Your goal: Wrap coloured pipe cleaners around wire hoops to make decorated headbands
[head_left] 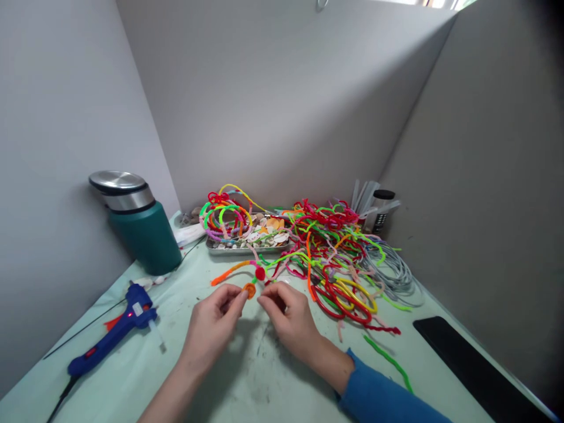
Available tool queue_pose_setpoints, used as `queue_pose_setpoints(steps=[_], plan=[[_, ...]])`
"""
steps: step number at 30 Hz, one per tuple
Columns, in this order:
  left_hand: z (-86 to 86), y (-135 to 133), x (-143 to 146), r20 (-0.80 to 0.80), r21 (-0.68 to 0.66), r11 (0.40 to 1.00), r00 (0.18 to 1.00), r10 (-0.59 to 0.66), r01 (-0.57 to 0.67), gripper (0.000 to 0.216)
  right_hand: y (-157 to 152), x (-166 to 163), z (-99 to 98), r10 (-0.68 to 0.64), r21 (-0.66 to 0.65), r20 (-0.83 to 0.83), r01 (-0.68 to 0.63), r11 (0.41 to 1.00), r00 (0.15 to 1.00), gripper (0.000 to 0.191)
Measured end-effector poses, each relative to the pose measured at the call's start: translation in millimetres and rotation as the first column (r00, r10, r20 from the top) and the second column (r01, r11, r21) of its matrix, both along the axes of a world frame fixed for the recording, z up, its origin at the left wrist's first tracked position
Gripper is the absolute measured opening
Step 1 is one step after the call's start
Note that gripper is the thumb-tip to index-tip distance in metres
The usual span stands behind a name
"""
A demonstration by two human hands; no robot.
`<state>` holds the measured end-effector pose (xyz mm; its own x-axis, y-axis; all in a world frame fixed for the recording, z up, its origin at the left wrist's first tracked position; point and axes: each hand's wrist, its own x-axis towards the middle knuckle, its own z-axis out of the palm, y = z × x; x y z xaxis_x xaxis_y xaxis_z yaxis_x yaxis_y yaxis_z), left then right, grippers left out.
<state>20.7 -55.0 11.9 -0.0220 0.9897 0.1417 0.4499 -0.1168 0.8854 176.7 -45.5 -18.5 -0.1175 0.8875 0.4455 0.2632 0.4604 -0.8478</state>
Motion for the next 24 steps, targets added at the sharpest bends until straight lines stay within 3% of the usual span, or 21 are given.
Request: queue_pose_setpoints(steps=[2,4,8,13,24], plan=[[2.7,-2.2,0.5,0.02,0.031,0.999,1.0,-0.013,0.013,0.028,0.6,-5.1,0.1,0.073,-0.185,-0.173,-0.105,0.977,0.982,0.016],[4.1,-4.4,1.6,0.025,0.065,0.997,0.999,-0.035,0.034,0.025,1.6,-10.2,0.8,0.104,-0.328,-0.372,-0.235,0.915,0.922,0.019],[4.0,-7.6,4.5,0.041,0.084,0.993,0.995,-0.087,0.083,0.022,0.9,-15.6,4.7,0.056,-0.378,-0.59,-0.337,0.862,0.805,0.019],[4.6,-9.5,7.5,0.049,0.059,0.99,0.99,-0.134,0.131,0.023,-2.7,-15.2,7.6,0.042,-0.388,-0.665,-0.394,0.833,0.745,0.022],[0.6,-10.0,7.9,0.081,0.038,0.984,0.98,-0.179,0.177,0.03,-7.2,-16.6,7.5,0.065,-0.382,-0.663,-0.412,0.827,0.746,0.024]])
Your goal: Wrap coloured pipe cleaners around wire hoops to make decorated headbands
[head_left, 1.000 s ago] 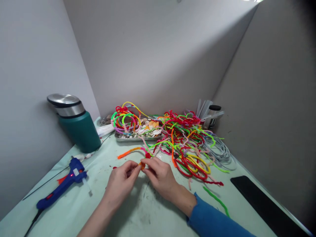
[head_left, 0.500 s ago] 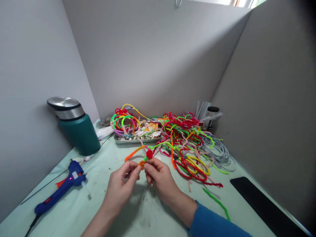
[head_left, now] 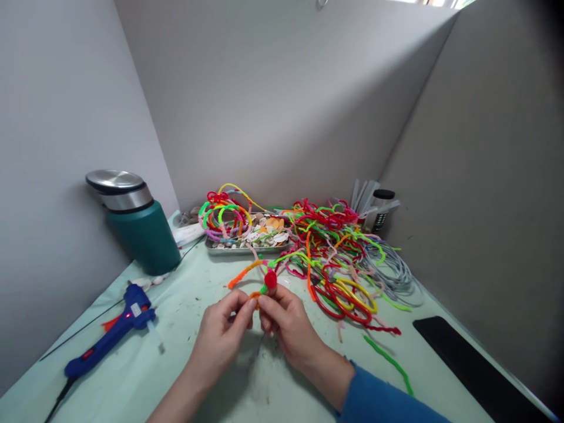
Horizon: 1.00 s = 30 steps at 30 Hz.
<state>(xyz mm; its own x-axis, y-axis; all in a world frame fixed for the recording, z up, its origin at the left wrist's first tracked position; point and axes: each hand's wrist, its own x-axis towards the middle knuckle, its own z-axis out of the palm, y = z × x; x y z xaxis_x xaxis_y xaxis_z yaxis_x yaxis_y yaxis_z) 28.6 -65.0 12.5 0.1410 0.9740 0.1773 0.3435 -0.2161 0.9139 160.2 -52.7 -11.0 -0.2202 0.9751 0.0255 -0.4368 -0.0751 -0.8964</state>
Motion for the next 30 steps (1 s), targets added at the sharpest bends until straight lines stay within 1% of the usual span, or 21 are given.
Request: queue_pose_setpoints(steps=[7,10,14,18,21,24,27,28,30], plan=[[-1.0,3.8,-2.2,-0.021,-0.009,0.999,0.999,0.043,-0.044,0.03,2.5,1.3,-2.6,0.021,-0.006,0.008,-0.021,1.0,1.0,0.027],[-0.2,4.3,-4.8,0.038,-0.022,0.998,0.997,0.063,-0.062,0.032,3.4,3.1,-3.9,0.028,0.015,0.012,-0.029,0.999,1.0,0.027],[0.3,3.4,-5.0,0.109,-0.052,0.995,0.99,0.091,-0.086,0.029,4.2,5.4,-6.4,-0.017,0.051,0.084,0.012,0.999,0.996,0.031],[0.6,2.6,-4.2,0.128,-0.032,0.996,0.987,0.092,-0.089,0.025,4.5,6.3,-7.0,-0.032,0.09,0.138,0.02,0.996,0.99,0.033],[3.6,0.3,-7.0,0.205,-0.006,0.996,0.975,0.084,-0.085,0.03,4.6,6.7,-6.6,-0.072,0.125,0.191,0.048,0.991,0.979,0.032],[7.5,-2.0,-12.6,0.33,0.02,0.996,0.941,0.079,-0.091,0.038,3.0,9.2,-3.5,-0.144,0.216,0.251,0.09,0.972,0.957,0.027],[8.8,-0.3,-19.4,0.387,0.033,0.991,0.916,0.108,-0.131,0.035,-1.3,14.2,4.5,-0.222,0.362,0.344,0.089,0.928,0.912,0.024],[8.6,1.1,-21.4,0.383,0.04,0.99,0.917,0.111,-0.136,0.032,-2.8,16.1,7.8,-0.259,0.43,0.384,0.077,0.9,0.886,0.024],[8.0,4.3,-24.6,0.373,0.05,0.99,0.922,0.104,-0.132,0.027,-4.0,19.5,13.7,-0.379,0.578,0.428,0.073,0.813,0.82,0.022]])
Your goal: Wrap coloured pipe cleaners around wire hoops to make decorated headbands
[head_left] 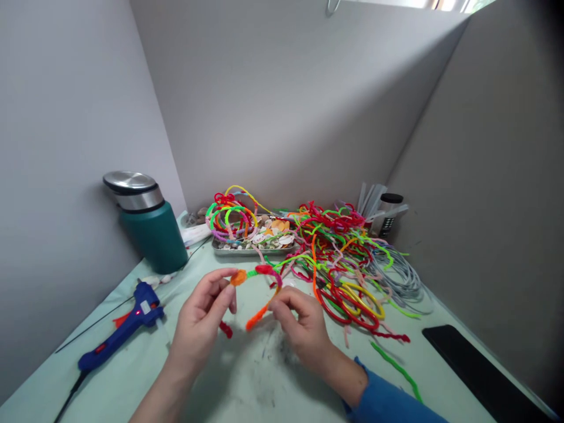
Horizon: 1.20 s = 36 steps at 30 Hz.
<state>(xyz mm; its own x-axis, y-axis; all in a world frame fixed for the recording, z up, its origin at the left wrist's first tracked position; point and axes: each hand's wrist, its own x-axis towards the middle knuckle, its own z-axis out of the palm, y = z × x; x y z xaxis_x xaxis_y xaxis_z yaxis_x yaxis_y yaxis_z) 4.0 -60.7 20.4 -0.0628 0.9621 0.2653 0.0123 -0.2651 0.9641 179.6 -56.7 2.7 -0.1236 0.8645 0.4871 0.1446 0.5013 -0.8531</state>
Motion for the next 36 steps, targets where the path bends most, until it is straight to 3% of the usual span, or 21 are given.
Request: queue_pose_setpoints(steps=[3,5,7,11,15,21,30,36], plan=[[-0.3,3.4,-1.7,0.018,-0.01,1.0,0.999,-0.03,0.03,0.024,5.2,3.7,2.6,-0.182,0.165,0.06,0.17,0.972,0.982,0.008],[-0.3,4.1,-1.3,0.053,-0.033,0.998,0.997,-0.053,0.055,0.024,12.1,5.2,-0.7,-0.254,0.138,0.092,0.241,0.961,0.963,0.019],[-0.4,4.3,-0.4,0.09,-0.072,0.994,0.993,-0.075,0.082,0.026,18.3,6.0,-6.2,-0.231,0.047,0.134,0.227,0.973,0.964,0.028],[-1.5,5.2,1.3,0.111,-0.182,0.977,0.989,-0.096,0.115,0.033,20.8,5.2,-14.4,-0.114,-0.098,0.126,0.127,0.987,0.985,0.024],[-5.3,8.1,2.2,-0.044,-0.248,0.968,0.997,-0.058,0.046,0.038,16.8,3.5,-16.1,-0.135,-0.161,0.084,0.147,0.976,0.987,0.026],[-15.9,12.4,2.0,-0.301,-0.019,0.992,0.947,0.11,-0.122,0.033,14.7,0.6,-20.0,-0.136,-0.181,0.073,0.147,0.972,0.988,0.029],[-13.7,6.5,3.1,-0.407,-0.01,0.981,0.897,0.173,-0.193,0.038,10.8,-2.9,-21.4,-0.104,-0.195,0.053,0.112,0.974,0.993,0.027],[-14.5,6.0,2.6,-0.487,0.084,0.97,0.84,0.241,-0.229,0.032,9.1,-3.6,-20.2,-0.096,-0.195,0.06,0.106,0.975,0.994,0.026]])
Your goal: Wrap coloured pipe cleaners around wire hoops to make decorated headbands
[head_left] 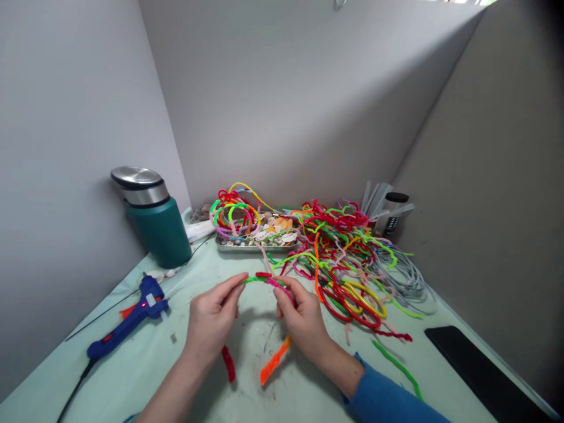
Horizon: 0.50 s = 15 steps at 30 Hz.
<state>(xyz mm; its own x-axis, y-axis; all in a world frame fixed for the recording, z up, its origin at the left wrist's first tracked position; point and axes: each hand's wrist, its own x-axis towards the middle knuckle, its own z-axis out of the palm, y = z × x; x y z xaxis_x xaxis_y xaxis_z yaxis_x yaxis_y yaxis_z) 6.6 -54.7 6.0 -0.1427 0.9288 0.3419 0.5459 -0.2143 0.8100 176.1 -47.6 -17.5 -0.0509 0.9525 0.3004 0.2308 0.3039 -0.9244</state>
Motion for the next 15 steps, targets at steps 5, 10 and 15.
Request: queue_pose_setpoints(steps=[5,10,15], plan=[[-0.9,-1.2,-0.6,-0.055,0.055,0.998,0.999,0.004,-0.001,0.029,-0.5,-0.5,-1.1,0.005,-0.002,0.004,-0.005,1.0,1.0,0.026],[-1.4,-2.1,-0.9,-0.044,0.023,1.0,0.999,0.007,-0.006,0.028,0.2,-0.5,-4.4,0.009,0.004,0.007,-0.009,1.0,1.0,0.026],[0.1,2.3,4.5,0.243,-0.099,0.989,0.966,-0.084,0.111,0.044,4.7,3.9,-4.5,0.024,0.031,-0.028,-0.023,0.999,0.999,0.027]])
